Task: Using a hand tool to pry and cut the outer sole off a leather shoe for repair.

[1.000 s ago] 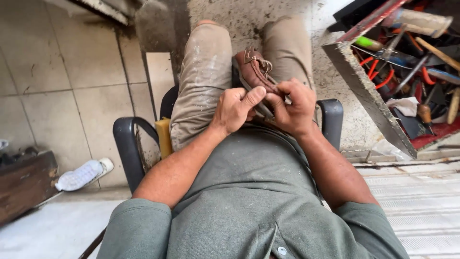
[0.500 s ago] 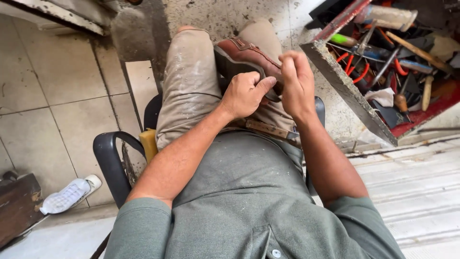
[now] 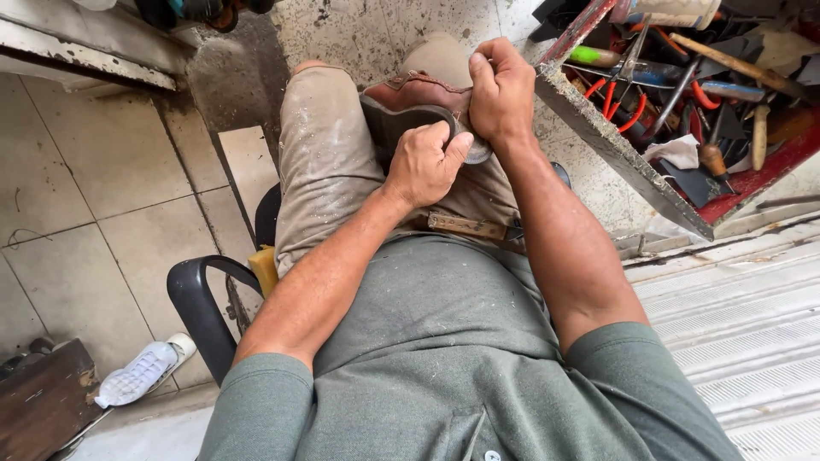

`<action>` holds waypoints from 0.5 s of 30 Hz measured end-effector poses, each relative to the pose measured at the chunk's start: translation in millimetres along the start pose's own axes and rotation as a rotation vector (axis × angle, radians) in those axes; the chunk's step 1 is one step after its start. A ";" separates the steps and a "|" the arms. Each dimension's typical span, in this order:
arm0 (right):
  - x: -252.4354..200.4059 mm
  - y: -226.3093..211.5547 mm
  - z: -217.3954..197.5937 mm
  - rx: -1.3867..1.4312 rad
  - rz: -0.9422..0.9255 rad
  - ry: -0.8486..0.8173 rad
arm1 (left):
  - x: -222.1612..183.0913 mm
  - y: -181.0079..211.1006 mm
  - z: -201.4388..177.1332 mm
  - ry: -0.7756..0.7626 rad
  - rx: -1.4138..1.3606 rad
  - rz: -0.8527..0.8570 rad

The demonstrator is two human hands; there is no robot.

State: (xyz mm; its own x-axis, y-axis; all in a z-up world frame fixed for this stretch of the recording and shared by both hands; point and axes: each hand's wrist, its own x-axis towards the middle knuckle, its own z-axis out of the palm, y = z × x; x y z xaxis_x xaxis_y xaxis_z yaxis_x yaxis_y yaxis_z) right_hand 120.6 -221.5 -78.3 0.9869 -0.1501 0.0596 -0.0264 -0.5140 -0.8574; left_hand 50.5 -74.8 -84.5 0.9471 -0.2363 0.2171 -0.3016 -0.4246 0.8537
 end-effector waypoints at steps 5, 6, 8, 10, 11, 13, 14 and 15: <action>-10.2 -11.7 -13.8 0.048 -0.003 -0.014 | 2.1 -5.1 -3.8 -0.032 -0.027 -0.006; -16.7 -24.4 -25.4 0.068 0.010 -0.059 | 3.8 -5.0 -7.4 -0.088 -0.066 -0.083; -39.7 -23.7 -51.2 0.079 0.010 -0.113 | 4.4 -12.5 -10.0 -0.128 -0.110 -0.159; -73.5 3.9 -76.7 -0.003 -0.254 -0.075 | -1.3 -28.7 -12.4 -0.180 -0.313 -0.254; -92.2 0.6 -82.8 0.002 -0.248 -0.094 | -3.0 -26.3 -15.7 -0.172 -0.312 -0.273; -127.8 -5.6 -97.9 -0.118 -0.315 -0.460 | -1.3 -21.5 -21.2 -0.196 -0.350 -0.270; -138.8 -6.9 -96.7 -0.112 -0.309 -0.463 | -6.0 -23.1 -21.0 -0.199 -0.347 -0.277; -145.9 -8.0 -95.8 -0.299 -0.317 -0.577 | -4.9 -24.9 -20.5 -0.228 -0.361 -0.302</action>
State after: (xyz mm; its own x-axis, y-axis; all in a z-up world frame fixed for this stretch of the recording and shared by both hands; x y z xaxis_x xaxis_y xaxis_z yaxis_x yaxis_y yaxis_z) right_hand -38.4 -276.4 -31.2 0.8790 0.4721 -0.0676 0.3145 -0.6804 -0.6620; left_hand 55.6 -45.1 -97.1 0.9260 -0.3511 -0.1387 0.0770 -0.1840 0.9799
